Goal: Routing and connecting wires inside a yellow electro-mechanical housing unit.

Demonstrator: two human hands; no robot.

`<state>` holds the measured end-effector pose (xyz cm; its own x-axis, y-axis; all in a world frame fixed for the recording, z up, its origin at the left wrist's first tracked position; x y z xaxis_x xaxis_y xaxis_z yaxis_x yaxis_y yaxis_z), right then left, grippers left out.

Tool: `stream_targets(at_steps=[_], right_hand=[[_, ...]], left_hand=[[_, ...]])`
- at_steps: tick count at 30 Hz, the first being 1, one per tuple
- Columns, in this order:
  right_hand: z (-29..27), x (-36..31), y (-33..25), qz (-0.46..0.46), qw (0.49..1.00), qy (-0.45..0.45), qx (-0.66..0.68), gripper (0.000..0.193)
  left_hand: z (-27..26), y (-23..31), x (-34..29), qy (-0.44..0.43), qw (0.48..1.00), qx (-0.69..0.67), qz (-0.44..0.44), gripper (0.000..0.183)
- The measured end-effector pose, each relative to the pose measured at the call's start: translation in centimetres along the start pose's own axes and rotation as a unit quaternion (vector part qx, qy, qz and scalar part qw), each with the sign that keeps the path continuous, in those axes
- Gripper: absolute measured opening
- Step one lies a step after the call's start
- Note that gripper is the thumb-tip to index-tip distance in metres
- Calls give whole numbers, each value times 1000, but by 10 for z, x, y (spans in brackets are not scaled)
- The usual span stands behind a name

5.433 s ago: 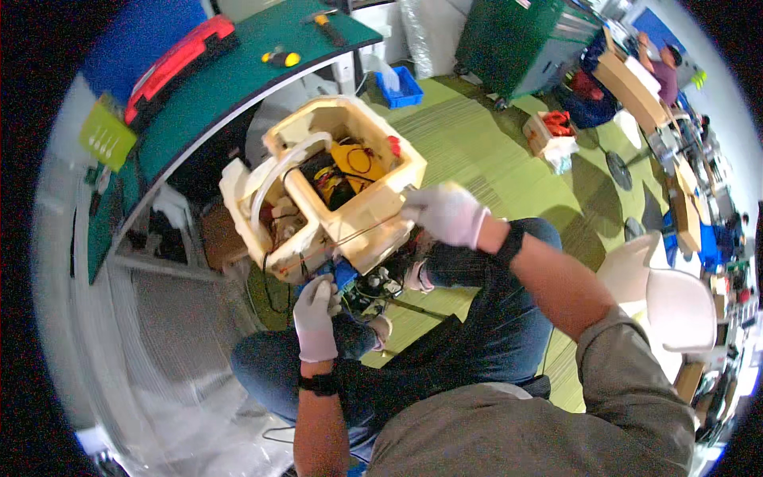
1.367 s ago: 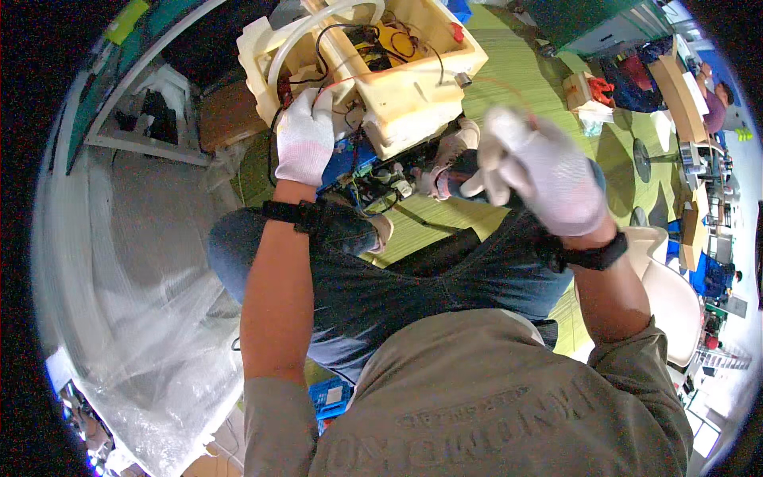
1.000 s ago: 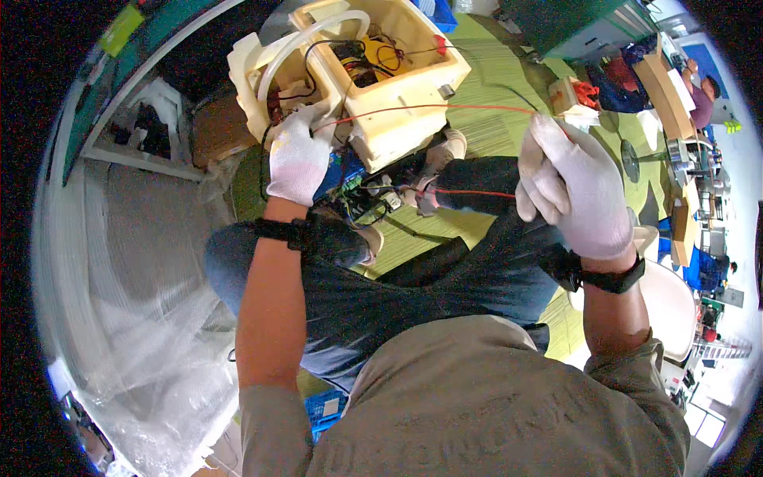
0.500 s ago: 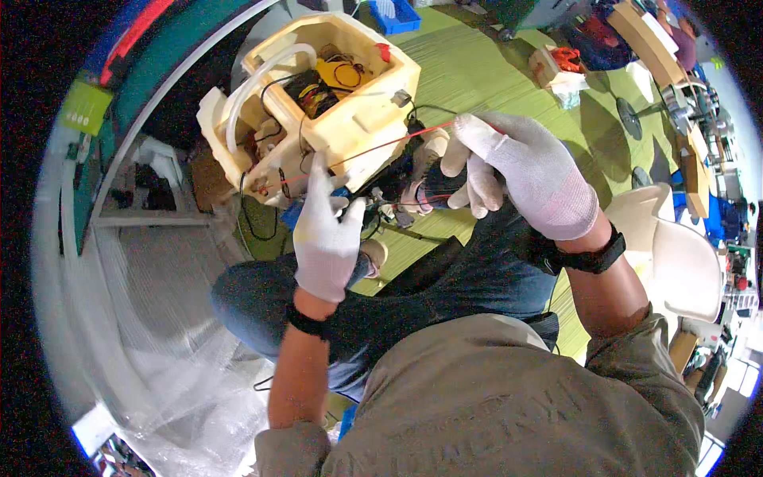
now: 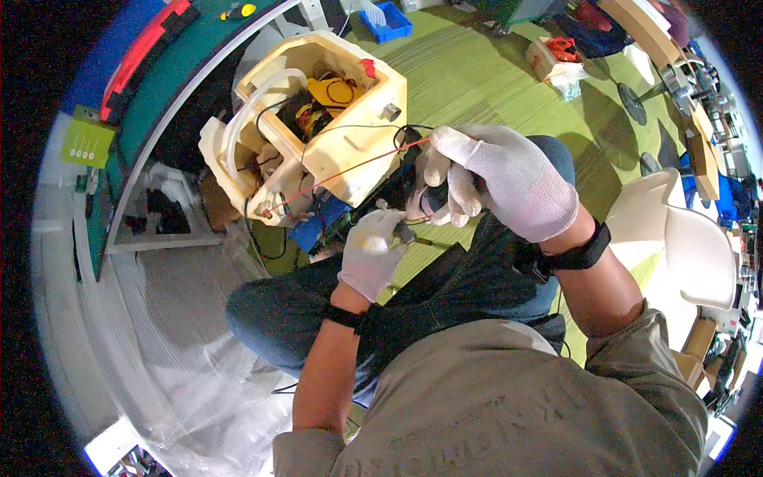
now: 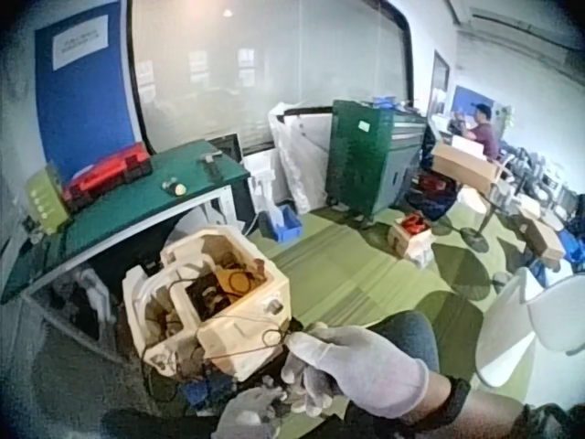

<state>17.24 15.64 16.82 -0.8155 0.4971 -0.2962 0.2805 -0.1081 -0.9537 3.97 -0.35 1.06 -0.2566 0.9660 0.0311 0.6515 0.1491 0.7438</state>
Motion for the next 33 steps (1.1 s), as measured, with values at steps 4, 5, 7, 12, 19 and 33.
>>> stream_targets(at_steps=[4,5,7,12,19,33], right_hand=[[-6,5,6,2,1000,4,29,46],[-9,8,8,8,999,6,44,46],[-11,11,9,13,998,9,57,46],[-13,10,8,-3,999,29,-24,44],[-3,-3,17,24,998,20,-56,38],[-3,-28,-46,8,977,72,-200,38]], left_hand=[[7,-12,2,38,998,-54,1,40],[7,-16,1,40,998,-53,1,40],[6,-19,1,48,993,-95,-56,32],[2,-25,1,106,980,-110,-129,26],[0,-28,4,194,963,10,-186,29],[-21,-8,-6,-145,876,-414,-201,32]])
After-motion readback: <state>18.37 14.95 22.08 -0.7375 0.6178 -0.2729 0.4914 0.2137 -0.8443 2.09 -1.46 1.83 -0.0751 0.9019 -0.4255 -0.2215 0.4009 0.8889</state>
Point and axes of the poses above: each hand's wrist, its own x-axis towards the middle knuckle, its own z-axis out of the palm, y = z × x, the point moved 1 cm from there along x, towards the middle knuckle, and after that the axes turned 6 degrees about -x, right-handed, at the moved point
